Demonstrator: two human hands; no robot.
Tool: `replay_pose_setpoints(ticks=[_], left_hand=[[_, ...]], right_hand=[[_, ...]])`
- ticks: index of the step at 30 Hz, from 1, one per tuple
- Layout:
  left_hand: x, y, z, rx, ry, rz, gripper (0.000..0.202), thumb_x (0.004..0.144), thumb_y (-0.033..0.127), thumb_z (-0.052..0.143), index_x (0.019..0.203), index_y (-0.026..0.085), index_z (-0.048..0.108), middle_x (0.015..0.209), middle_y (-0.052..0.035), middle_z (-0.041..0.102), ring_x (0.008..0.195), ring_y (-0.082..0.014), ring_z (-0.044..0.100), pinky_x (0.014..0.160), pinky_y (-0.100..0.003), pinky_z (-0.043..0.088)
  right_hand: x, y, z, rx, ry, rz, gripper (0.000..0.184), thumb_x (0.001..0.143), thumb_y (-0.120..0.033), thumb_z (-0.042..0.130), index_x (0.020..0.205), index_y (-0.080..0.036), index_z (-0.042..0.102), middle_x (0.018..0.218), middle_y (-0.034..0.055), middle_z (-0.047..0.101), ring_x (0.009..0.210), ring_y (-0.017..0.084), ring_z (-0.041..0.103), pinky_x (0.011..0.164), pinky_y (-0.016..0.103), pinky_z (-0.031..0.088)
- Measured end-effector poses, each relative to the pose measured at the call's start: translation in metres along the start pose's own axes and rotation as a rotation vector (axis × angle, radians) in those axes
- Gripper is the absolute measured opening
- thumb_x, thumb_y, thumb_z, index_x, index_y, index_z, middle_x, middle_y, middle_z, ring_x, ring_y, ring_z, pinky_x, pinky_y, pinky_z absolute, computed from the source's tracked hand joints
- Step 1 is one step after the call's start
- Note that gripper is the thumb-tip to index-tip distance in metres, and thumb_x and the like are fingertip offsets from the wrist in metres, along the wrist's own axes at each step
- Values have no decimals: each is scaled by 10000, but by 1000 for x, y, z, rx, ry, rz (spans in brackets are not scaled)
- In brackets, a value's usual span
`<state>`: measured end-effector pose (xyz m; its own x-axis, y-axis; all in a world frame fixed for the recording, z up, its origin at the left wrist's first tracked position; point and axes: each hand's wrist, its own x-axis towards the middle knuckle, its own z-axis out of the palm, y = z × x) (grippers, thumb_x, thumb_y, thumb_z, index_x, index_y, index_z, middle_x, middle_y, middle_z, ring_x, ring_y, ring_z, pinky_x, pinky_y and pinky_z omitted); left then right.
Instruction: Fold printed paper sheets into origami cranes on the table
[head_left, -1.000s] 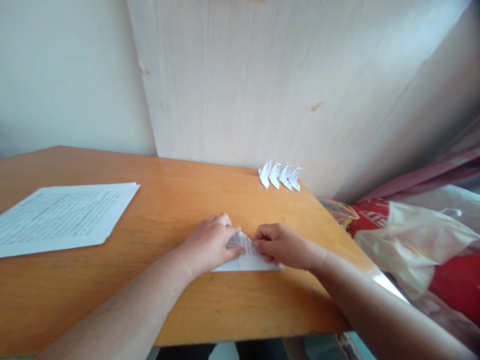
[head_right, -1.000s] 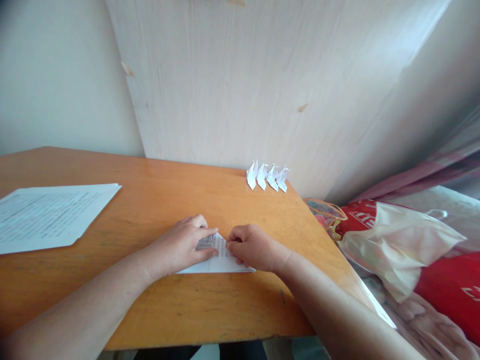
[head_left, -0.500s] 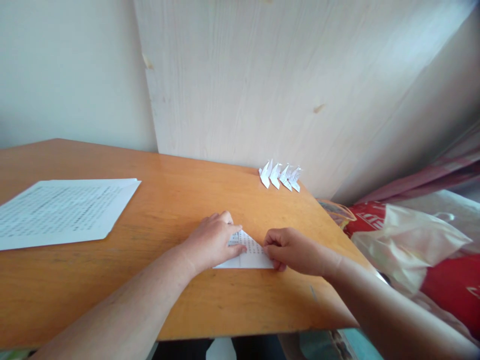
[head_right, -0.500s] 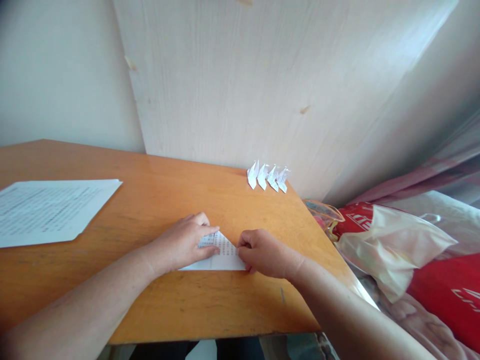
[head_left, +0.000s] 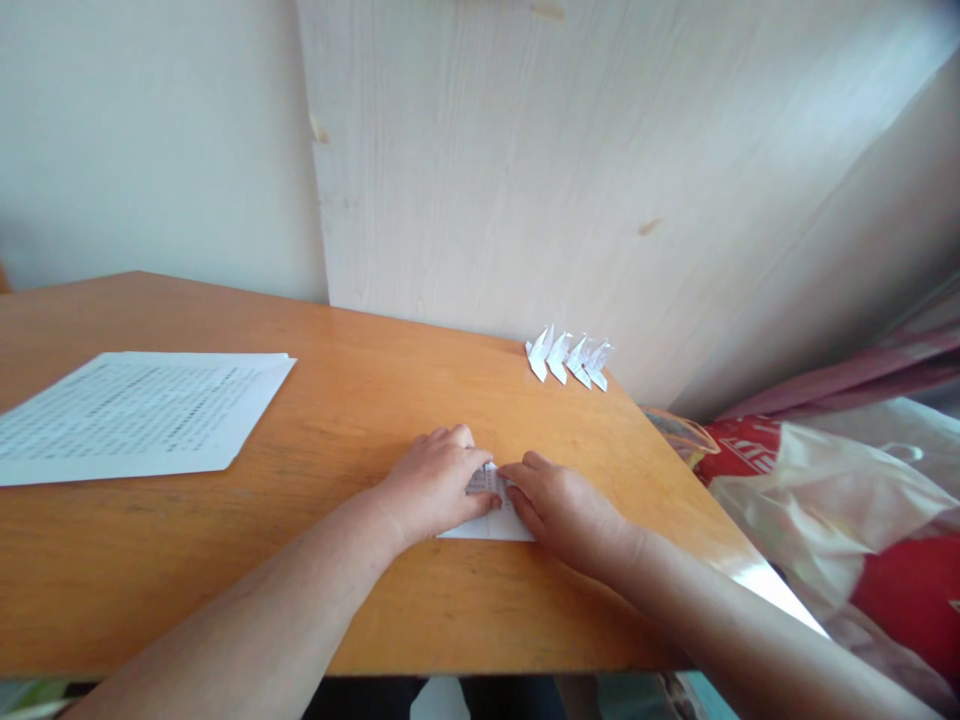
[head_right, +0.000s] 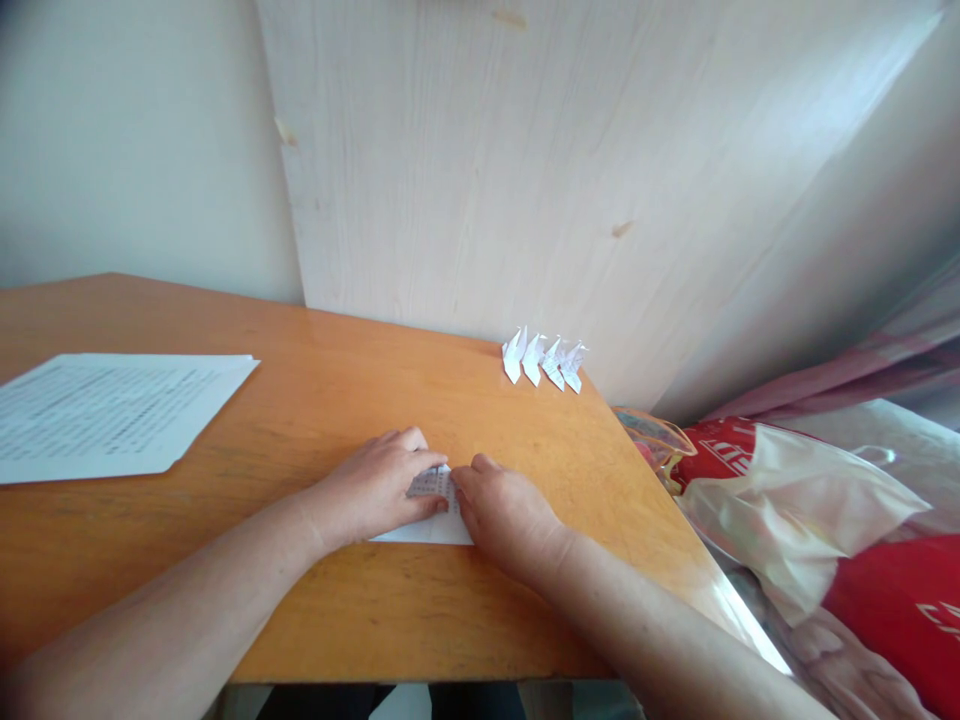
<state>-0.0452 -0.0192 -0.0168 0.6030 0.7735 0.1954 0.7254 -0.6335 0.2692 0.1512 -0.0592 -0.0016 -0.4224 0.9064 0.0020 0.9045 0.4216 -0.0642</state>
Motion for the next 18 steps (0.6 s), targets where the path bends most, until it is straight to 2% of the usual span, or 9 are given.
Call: replay_pose_setpoints(ticks=[8,13,18], left_hand=[[1,4,-1,-24,19,-70,411,803,498,677,1084,212,585,1091,-90,615,995,-277,595,821,-376,465],[1,6,-4,-30,16,-79,393,786,475,700,1047,208,577,1088,-90,622,985,-275,600,808,-373,466],[2,7,-6,-12,7,-52,384,805,497,684,1051,214,602,1077,-86,619,992,-285,596,811,-390,466]], right_hand=[[5,-1,3,-65,-48,3,231,974,-235,445,1121,-208,621,961,73,636,805,201,656,698,290,452],[10,0,2,-75,-84,-31,338,968,-237,444,1279,-189,568,1028,106,645,882,223,666,751,302,465],[13,-1,-5,-6,-92,-50,355,983,-222,410,1296,-170,569,1028,116,670,920,227,666,784,307,456]])
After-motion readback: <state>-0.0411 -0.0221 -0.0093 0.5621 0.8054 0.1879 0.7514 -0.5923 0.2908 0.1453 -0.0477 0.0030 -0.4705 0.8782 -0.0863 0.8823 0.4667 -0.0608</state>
